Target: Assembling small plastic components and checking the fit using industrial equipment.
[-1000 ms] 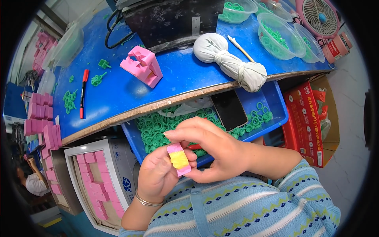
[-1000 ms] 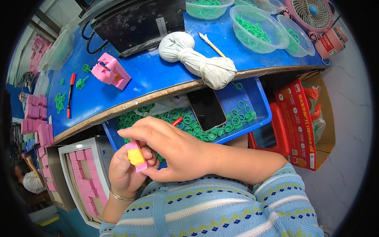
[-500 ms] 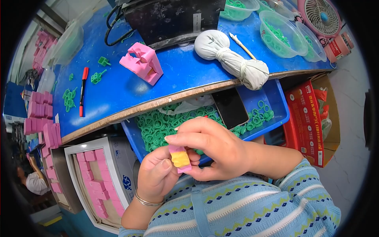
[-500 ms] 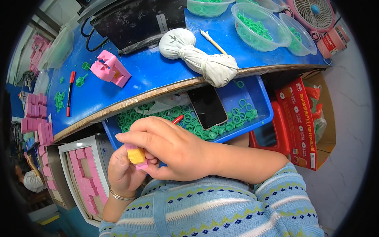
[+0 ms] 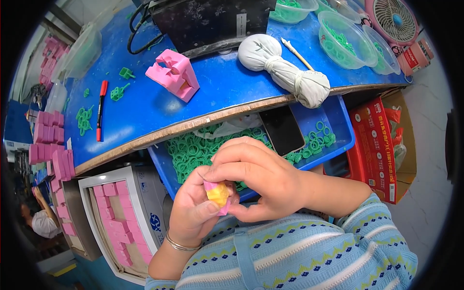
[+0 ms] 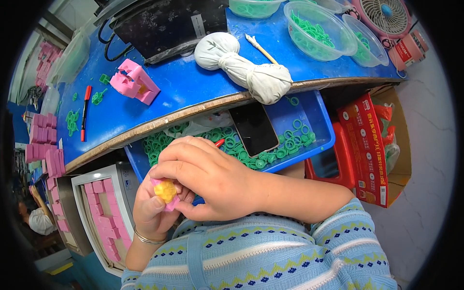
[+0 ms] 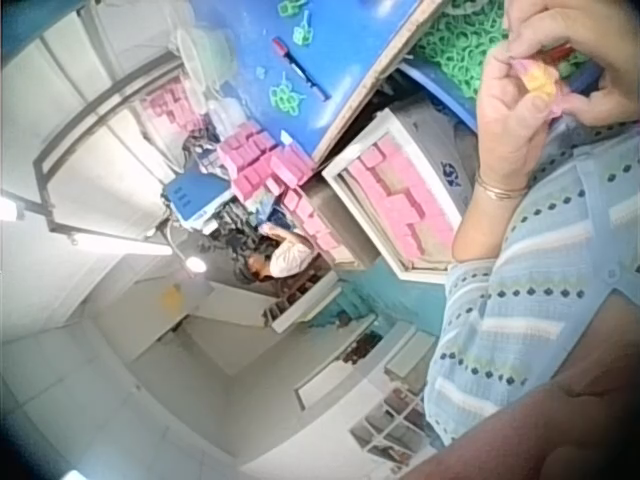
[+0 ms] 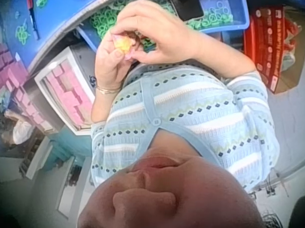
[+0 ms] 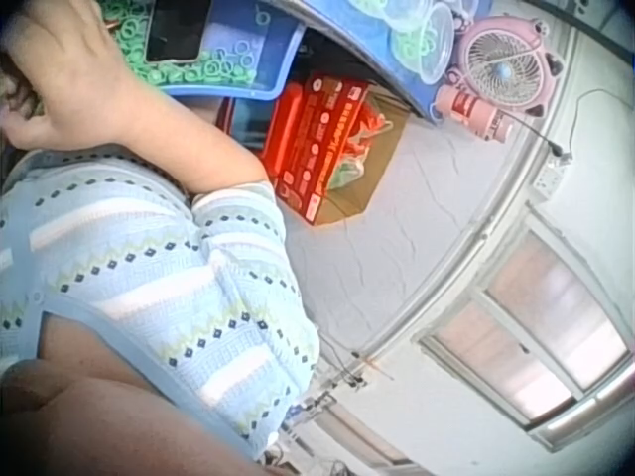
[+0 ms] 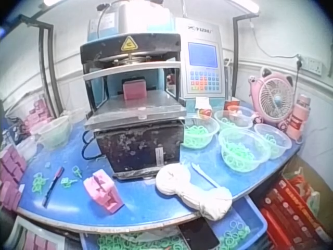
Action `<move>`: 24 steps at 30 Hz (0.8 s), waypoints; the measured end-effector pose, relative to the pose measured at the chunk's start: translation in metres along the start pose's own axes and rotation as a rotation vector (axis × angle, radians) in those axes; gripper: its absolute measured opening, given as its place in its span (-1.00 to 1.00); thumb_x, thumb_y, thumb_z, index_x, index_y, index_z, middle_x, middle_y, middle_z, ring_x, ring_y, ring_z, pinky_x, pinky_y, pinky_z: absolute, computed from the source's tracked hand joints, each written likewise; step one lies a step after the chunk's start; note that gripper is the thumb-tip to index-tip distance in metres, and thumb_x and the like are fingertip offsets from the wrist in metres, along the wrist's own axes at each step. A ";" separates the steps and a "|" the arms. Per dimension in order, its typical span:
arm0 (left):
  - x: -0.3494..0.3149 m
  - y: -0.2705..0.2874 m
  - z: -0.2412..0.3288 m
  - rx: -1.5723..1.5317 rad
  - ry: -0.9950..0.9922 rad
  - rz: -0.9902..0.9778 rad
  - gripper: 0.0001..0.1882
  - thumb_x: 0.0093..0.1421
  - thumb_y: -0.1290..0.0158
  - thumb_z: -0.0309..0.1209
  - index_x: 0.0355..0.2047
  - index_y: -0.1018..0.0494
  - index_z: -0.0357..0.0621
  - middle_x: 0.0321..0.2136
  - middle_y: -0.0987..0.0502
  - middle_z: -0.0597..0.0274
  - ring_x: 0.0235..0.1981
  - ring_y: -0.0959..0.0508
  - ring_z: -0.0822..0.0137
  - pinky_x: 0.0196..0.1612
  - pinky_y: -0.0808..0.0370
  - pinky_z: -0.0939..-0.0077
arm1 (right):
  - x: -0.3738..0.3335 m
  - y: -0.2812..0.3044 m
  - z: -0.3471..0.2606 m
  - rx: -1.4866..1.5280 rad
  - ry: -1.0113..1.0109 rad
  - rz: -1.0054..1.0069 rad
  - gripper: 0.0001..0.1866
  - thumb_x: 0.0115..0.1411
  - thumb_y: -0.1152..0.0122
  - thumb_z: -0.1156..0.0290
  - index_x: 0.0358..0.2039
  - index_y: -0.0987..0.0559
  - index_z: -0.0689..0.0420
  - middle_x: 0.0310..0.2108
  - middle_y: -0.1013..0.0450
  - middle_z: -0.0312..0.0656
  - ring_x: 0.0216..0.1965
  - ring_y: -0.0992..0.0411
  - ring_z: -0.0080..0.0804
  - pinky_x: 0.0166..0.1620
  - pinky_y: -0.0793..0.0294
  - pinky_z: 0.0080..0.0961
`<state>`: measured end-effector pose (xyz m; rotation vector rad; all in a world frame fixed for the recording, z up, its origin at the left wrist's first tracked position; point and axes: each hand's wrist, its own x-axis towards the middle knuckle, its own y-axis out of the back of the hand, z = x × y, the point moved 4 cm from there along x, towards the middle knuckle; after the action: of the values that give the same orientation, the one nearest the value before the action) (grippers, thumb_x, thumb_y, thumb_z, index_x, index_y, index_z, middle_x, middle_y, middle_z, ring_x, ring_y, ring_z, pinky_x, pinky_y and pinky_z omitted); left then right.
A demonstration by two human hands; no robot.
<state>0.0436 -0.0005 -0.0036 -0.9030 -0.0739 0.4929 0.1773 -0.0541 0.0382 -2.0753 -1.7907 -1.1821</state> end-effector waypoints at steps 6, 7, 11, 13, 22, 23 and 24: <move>0.001 -0.002 -0.001 0.064 0.005 0.056 -0.47 0.02 -0.20 -0.37 -0.06 -0.21 -0.24 -0.22 -0.39 0.10 -0.22 -0.43 0.28 -0.13 -0.41 0.41 | 0.000 0.000 -0.001 -0.101 0.007 -0.032 -0.43 -0.23 -0.33 0.52 -0.10 -0.43 0.19 -0.22 -0.36 -0.10 -0.22 -0.37 -0.17 -0.13 -0.37 -0.28; 0.002 -0.004 -0.001 0.048 -0.031 0.099 -0.46 0.03 -0.18 -0.37 -0.03 -0.20 -0.25 -0.23 -0.38 0.12 -0.23 -0.43 0.31 -0.12 -0.41 0.41 | 0.001 0.002 0.000 -0.135 0.001 -0.032 -0.43 -0.24 -0.32 0.53 -0.11 -0.43 0.19 -0.23 -0.36 -0.09 -0.23 -0.38 -0.18 -0.16 -0.38 -0.29; 0.007 0.004 0.006 0.195 -0.125 0.114 -0.44 0.05 -0.14 -0.45 0.03 -0.18 -0.28 -0.22 -0.37 0.16 -0.23 -0.42 0.35 -0.08 -0.39 0.43 | 0.017 0.034 0.013 -0.483 -0.061 0.234 -0.48 -0.17 -0.30 0.43 -0.14 -0.38 0.25 -0.27 -0.35 -0.05 -0.31 -0.38 -0.10 -0.27 -0.44 -0.35; 0.004 0.002 0.018 0.523 -0.223 0.163 -0.49 0.06 -0.10 -0.50 0.02 -0.19 -0.27 -0.23 -0.37 0.17 -0.23 -0.42 0.36 -0.11 -0.40 0.46 | 0.033 0.041 0.025 -0.630 -0.092 0.244 -0.47 -0.15 -0.28 0.42 -0.12 -0.36 0.27 -0.27 -0.34 -0.04 -0.32 -0.42 -0.14 -0.34 -0.47 -0.38; 0.042 -0.024 0.085 1.803 -1.034 0.438 -0.32 -0.12 -0.24 -0.55 0.04 -0.20 -0.26 -0.04 -0.28 -0.03 -0.11 -0.36 0.14 -0.22 -0.37 0.42 | 0.051 0.039 0.053 -0.744 -0.304 0.152 -0.61 -0.11 -0.20 0.41 -0.27 -0.32 0.27 -0.38 -0.34 0.00 -0.49 -0.45 -0.10 -0.47 -0.47 -0.29; 0.050 -0.026 0.089 1.804 -1.042 0.433 -0.32 -0.12 -0.24 -0.55 0.04 -0.20 -0.26 -0.04 -0.28 -0.03 -0.11 -0.36 0.14 -0.22 -0.37 0.42 | 0.054 0.039 0.053 -0.749 -0.305 0.159 -0.61 -0.12 -0.19 0.43 -0.27 -0.31 0.27 -0.39 -0.35 0.00 -0.49 -0.46 -0.08 -0.47 -0.47 -0.29; 0.058 -0.028 0.094 1.791 -1.042 0.479 -0.29 -0.10 -0.25 -0.52 0.07 -0.17 -0.26 -0.01 -0.26 -0.03 -0.09 -0.35 0.15 -0.18 -0.37 0.41 | 0.055 0.039 0.052 -0.753 -0.303 0.164 -0.61 -0.12 -0.19 0.43 -0.27 -0.31 0.27 -0.39 -0.35 0.00 -0.49 -0.46 -0.08 -0.47 -0.47 -0.29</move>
<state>0.0812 0.0796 0.0679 1.1782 -0.2947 1.1151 0.2345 0.0077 0.0528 -2.8684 -1.3412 -1.7611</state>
